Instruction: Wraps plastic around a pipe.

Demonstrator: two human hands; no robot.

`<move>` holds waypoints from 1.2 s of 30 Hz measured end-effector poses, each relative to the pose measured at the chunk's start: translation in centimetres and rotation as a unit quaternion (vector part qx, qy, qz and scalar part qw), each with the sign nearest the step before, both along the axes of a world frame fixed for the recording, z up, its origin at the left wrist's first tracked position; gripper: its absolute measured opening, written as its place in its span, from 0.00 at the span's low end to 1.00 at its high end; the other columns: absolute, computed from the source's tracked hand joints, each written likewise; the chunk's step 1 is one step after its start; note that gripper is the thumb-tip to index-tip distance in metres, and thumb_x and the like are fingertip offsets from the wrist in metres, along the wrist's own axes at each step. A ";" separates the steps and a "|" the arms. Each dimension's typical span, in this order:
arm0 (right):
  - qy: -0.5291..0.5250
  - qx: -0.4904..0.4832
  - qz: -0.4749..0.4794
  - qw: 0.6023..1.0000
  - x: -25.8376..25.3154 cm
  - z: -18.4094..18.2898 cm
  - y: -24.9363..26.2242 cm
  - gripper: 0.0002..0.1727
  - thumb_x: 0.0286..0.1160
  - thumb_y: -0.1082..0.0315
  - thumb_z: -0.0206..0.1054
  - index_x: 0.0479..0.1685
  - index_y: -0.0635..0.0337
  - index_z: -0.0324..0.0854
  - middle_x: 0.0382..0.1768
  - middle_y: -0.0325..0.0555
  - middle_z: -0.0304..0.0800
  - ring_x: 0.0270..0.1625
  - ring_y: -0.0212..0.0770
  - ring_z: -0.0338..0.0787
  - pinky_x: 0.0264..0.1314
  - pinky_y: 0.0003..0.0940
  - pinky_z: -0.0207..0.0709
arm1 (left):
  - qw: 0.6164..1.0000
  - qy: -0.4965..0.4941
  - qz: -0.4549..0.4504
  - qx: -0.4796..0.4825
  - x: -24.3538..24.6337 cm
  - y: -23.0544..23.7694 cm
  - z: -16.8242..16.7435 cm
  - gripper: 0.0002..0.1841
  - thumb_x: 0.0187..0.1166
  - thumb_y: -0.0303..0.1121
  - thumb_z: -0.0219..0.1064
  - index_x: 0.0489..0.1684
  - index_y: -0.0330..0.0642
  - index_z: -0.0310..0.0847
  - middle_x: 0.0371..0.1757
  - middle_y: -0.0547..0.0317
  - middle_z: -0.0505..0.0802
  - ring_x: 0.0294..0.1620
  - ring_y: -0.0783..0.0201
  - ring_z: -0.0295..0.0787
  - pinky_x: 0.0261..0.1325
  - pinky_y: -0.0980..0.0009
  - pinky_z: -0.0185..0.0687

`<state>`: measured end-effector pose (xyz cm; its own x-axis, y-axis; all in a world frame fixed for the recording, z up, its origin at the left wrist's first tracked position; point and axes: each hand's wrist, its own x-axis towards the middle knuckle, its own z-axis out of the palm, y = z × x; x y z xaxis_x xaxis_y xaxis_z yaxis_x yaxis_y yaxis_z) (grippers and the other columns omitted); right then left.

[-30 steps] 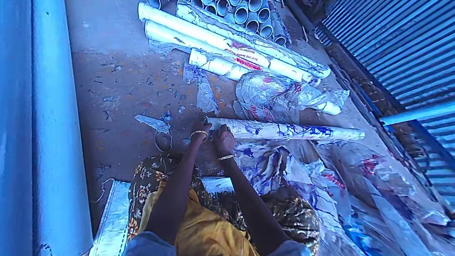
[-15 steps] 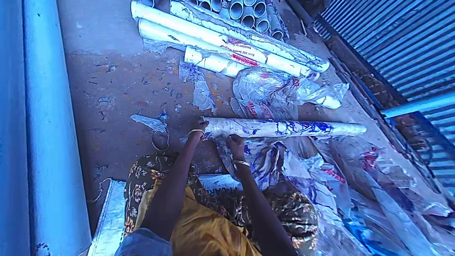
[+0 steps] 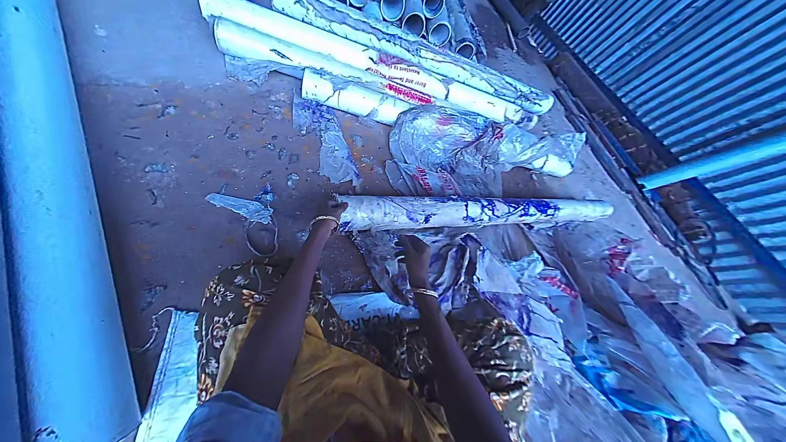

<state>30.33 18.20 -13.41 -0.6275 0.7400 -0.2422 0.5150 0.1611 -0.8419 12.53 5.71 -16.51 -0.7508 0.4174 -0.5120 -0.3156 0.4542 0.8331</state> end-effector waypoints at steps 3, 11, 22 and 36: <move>-0.169 0.094 0.103 0.976 -3.0 1.0 0.2 0.24 0.88 0.52 0.63 0.43 0.69 0.87 0.40 0.57 0.90 0.42 0.49 0.87 0.51 0.50 0.76 | 1.000 0.004 0.000 0.000 0.0 0.1 -0.1 0.24 0.91 0.39 0.60 0.70 0.22 0.76 0.73 0.24 0.80 0.79 0.34 0.73 0.82 0.41 0.61; -0.367 0.159 0.175 0.900 -7.7 -0.7 -2.9 0.24 0.90 0.54 0.56 0.64 0.65 0.84 0.66 0.61 0.88 0.72 0.57 0.85 0.71 0.57 0.74 | 0.950 0.221 -0.051 -0.214 2.1 0.1 3.8 0.32 0.86 0.44 0.67 0.82 0.31 0.69 0.78 0.27 0.78 0.83 0.31 0.69 0.82 0.30 0.55; -0.273 0.103 0.215 0.932 -5.3 -2.0 -0.5 0.22 0.92 0.59 0.54 0.68 0.68 0.82 0.68 0.64 0.86 0.74 0.58 0.83 0.76 0.55 0.72 | 0.821 0.381 -0.300 -0.302 4.5 4.1 0.7 0.53 0.71 0.16 0.71 0.97 0.68 0.46 0.97 0.41 0.49 0.98 0.42 0.31 0.86 0.24 0.14; -0.209 0.077 0.211 0.952 -4.7 -0.2 2.2 0.22 0.94 0.61 0.51 0.62 0.71 0.84 0.63 0.66 0.88 0.69 0.60 0.86 0.73 0.57 0.72 | 0.810 0.243 -0.406 -0.346 -5.4 7.3 2.6 0.64 0.59 0.47 0.89 0.98 0.62 0.42 0.96 0.36 0.45 0.96 0.31 0.29 0.80 0.15 0.21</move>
<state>25.63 20.40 -13.62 -0.7493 0.4903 -0.4452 0.6619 0.5323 -0.5278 7.16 13.05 -13.94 -0.5554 0.6141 -0.5607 0.6098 0.7592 0.2275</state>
